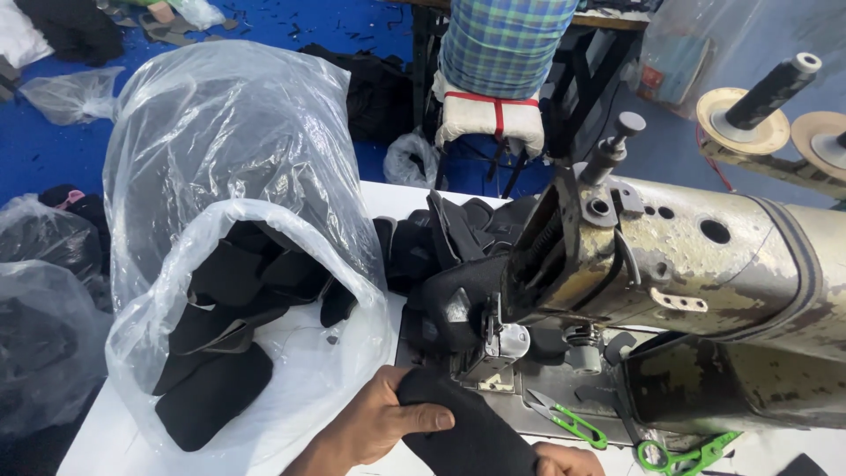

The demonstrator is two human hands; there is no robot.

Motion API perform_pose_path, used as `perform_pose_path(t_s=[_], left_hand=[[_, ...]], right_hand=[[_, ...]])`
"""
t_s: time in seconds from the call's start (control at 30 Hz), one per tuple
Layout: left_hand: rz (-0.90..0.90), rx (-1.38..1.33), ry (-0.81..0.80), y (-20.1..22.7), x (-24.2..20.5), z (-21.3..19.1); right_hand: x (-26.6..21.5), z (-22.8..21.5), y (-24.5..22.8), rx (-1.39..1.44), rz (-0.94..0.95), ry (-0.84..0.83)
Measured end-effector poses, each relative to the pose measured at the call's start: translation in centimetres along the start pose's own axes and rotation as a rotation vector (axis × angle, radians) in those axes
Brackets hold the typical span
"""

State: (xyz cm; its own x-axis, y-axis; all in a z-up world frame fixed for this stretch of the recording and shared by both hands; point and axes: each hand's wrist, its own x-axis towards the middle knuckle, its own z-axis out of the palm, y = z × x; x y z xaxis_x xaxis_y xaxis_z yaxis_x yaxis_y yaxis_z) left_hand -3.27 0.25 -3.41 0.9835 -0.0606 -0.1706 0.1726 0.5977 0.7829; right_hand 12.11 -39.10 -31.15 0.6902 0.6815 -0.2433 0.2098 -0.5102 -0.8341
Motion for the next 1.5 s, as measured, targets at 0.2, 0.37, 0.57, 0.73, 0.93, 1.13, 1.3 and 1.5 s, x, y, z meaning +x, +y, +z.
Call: perform_pose_path(t_s=[0.2,0.37,0.57,0.73,0.93,1.13,1.3,1.5], left_hand=[[-0.052,0.175,0.014,0.4,-0.1,-1.3],[-0.109,0.439,0.067,3.3,0.2,0.3],[-0.083,0.581,-0.024,4.0,1.4,1.8],[-0.079,0.355,0.064,3.0,3.6,1.7],[-0.031,0.177,0.103,3.3,6.5,0.6],[0.014,0.145,0.021,4.1,8.5,-0.5],[-0.072,0.139,0.029,5.1,8.3,0.0],[-0.060,0.178,-0.051,4.8,9.3,-1.7]], right_hand=[[-0.3,2.2,-2.8,0.190,-0.183,0.432],[-1.2,0.7,-13.0,0.381,-0.066,0.264],[-0.6,-1.6,-20.7,0.475,0.084,-0.097],[0.3,-2.9,-25.9,0.416,0.181,-0.005],[2.1,-3.0,-29.3,0.426,0.260,0.091],[3.6,-2.1,-30.4,0.655,0.234,0.126],[3.7,-1.5,-29.8,0.776,0.261,0.087],[3.6,-0.5,-31.3,0.847,0.226,-0.019]])
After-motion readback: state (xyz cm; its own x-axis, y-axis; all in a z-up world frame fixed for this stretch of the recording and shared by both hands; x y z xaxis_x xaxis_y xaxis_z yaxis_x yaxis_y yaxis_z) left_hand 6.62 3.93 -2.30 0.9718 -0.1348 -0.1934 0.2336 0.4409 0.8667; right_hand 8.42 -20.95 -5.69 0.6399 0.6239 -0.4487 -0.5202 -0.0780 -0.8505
